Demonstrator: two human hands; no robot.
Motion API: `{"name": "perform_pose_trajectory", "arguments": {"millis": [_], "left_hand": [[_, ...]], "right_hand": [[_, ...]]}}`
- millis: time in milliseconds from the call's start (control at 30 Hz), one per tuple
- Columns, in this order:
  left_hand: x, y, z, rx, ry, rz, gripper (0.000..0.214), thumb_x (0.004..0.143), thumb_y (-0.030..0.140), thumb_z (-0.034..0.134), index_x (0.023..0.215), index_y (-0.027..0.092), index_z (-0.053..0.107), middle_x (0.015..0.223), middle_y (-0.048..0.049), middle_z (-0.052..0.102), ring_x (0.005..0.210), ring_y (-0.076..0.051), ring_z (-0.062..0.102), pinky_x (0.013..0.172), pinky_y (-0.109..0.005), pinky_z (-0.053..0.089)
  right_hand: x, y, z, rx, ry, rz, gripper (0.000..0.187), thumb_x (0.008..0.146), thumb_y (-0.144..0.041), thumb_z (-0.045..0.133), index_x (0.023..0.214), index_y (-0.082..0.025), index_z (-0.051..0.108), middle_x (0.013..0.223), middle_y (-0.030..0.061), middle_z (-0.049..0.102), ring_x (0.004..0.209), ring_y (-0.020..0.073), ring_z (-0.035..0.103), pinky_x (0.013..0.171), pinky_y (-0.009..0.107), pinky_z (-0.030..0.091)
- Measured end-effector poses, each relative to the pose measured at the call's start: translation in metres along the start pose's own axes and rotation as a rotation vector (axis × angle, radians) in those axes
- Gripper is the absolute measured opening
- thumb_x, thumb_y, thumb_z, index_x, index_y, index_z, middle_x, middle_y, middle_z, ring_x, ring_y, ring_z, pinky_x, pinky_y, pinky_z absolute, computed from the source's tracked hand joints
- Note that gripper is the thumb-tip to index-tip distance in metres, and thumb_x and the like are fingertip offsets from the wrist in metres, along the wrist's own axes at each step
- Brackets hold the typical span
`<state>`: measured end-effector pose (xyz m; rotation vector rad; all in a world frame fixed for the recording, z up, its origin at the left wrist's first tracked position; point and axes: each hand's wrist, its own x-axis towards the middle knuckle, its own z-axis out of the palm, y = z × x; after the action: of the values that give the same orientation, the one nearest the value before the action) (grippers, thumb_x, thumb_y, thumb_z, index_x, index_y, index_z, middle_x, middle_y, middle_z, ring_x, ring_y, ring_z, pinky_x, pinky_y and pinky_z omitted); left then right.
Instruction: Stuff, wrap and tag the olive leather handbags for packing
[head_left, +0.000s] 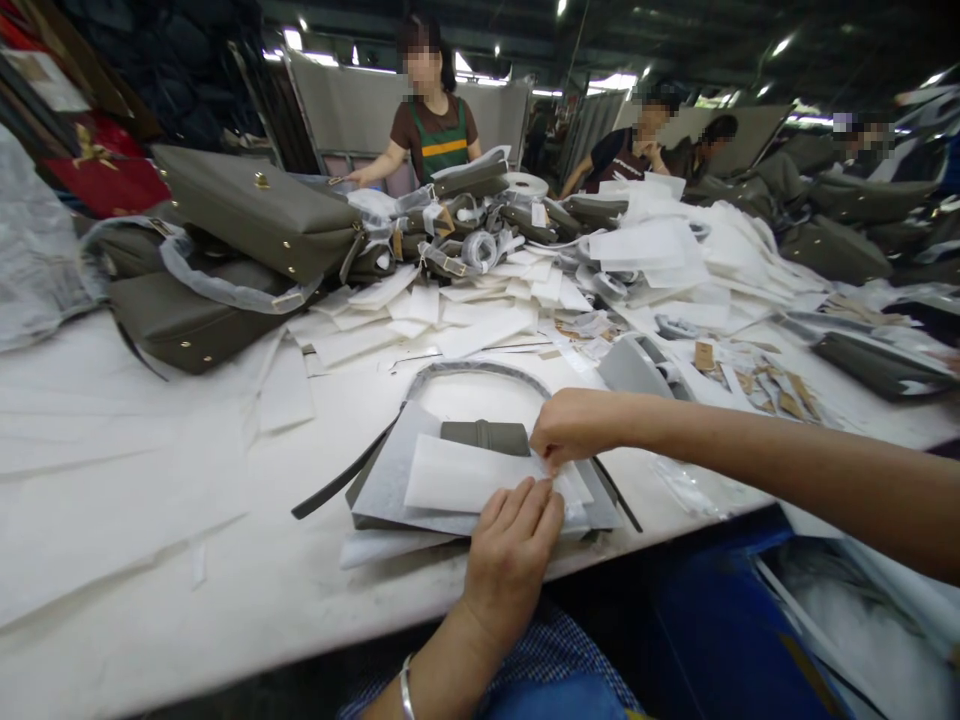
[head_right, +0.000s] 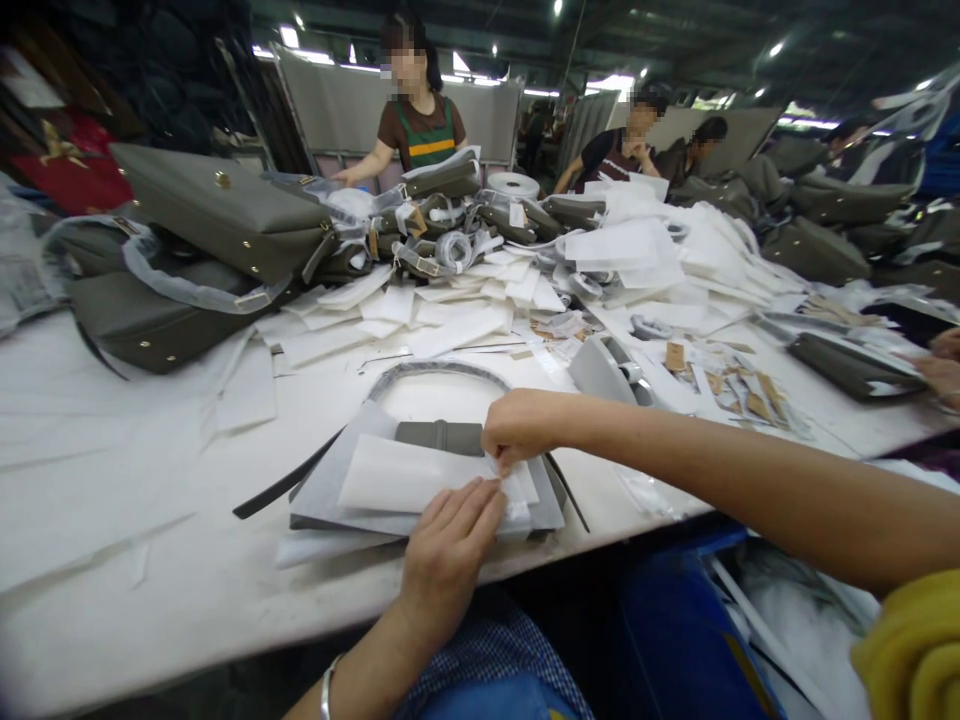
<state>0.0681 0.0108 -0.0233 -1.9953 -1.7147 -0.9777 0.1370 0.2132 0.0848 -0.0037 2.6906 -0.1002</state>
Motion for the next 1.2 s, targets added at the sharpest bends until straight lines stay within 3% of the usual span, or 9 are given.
{"name": "perform_pose_trajectory", "arguments": {"millis": [133,267,467,633,800,1033,1133,1200], "left_hand": [[0.001,0.0,-0.002,0.029,-0.058,0.008,0.023,0.102,0.022,0.046,0.111,0.019,0.066,0.137,-0.0064,0.062,0.118,-0.019,0.06,0.095,-0.033,0.048],[0.001,-0.001,-0.001,0.015,-0.056,0.014,0.024,0.101,0.022,0.047,0.116,0.019,0.065,0.128,-0.0045,0.068,0.117,-0.019,0.061,0.095,-0.032,0.049],[-0.002,0.001,0.004,0.0,0.008,-0.008,0.024,0.102,0.021,0.045,0.114,0.02,0.066,0.125,-0.0035,0.07,0.115,-0.019,0.063,0.094,-0.033,0.049],[-0.004,0.003,0.006,-0.001,0.039,-0.019,0.023,0.102,0.019,0.045,0.112,0.02,0.066,0.124,-0.0021,0.071,0.113,-0.019,0.064,0.094,-0.033,0.049],[-0.005,0.001,0.008,0.004,0.012,-0.013,0.025,0.1,0.017,0.046,0.117,0.02,0.064,0.126,-0.0016,0.07,0.113,-0.019,0.065,0.092,-0.035,0.051],[-0.005,-0.001,0.013,0.05,0.142,0.027,0.028,0.099,0.018,0.045,0.117,0.022,0.066,0.118,0.0009,0.073,0.105,-0.017,0.068,0.087,-0.033,0.052],[-0.005,-0.003,0.017,0.064,0.16,0.049,0.028,0.097,0.018,0.049,0.119,0.022,0.065,0.117,0.0012,0.074,0.105,-0.017,0.068,0.086,-0.032,0.053],[-0.007,-0.003,0.018,0.069,0.158,0.044,0.027,0.096,0.018,0.051,0.118,0.022,0.066,0.117,0.0004,0.074,0.105,-0.017,0.067,0.088,-0.032,0.052]], "right_hand": [[0.017,0.002,-0.006,0.003,-0.072,0.029,0.003,0.073,-0.026,0.08,0.074,-0.027,0.078,0.063,-0.0006,0.07,0.057,0.0152,0.055,0.055,0.027,0.029],[0.032,0.006,-0.011,0.036,-0.168,0.008,0.008,0.072,-0.032,0.081,0.07,-0.025,0.077,0.056,-0.0008,0.066,0.054,0.0151,0.052,0.057,0.028,0.031],[0.035,0.007,-0.019,0.003,-0.135,-0.021,0.02,0.068,-0.044,0.083,0.07,-0.025,0.077,0.057,-0.0009,0.066,0.057,0.015,0.054,0.058,0.027,0.029],[0.036,0.021,-0.016,-0.061,-0.105,0.066,0.039,0.061,-0.059,0.083,0.068,-0.022,0.073,0.062,-0.0004,0.067,0.059,0.0145,0.054,0.058,0.026,0.027],[0.047,0.049,0.001,0.301,-0.136,0.166,0.045,0.053,-0.058,0.086,0.07,-0.019,0.07,0.063,-0.0044,0.065,0.06,0.0115,0.051,0.059,0.024,0.032],[0.049,0.061,0.007,0.421,-0.151,0.229,0.04,0.063,-0.048,0.084,0.089,-0.019,0.077,0.073,-0.0041,0.072,0.066,0.0116,0.062,0.06,0.019,0.043],[0.038,0.063,0.001,0.401,-0.046,0.273,0.025,0.071,-0.035,0.08,0.09,-0.02,0.078,0.079,-0.0014,0.075,0.072,0.0146,0.067,0.066,0.021,0.046],[0.026,0.06,0.0,0.368,0.083,0.32,0.02,0.08,-0.027,0.07,0.095,-0.017,0.078,0.088,0.005,0.077,0.083,0.0197,0.069,0.075,0.026,0.048]]}}
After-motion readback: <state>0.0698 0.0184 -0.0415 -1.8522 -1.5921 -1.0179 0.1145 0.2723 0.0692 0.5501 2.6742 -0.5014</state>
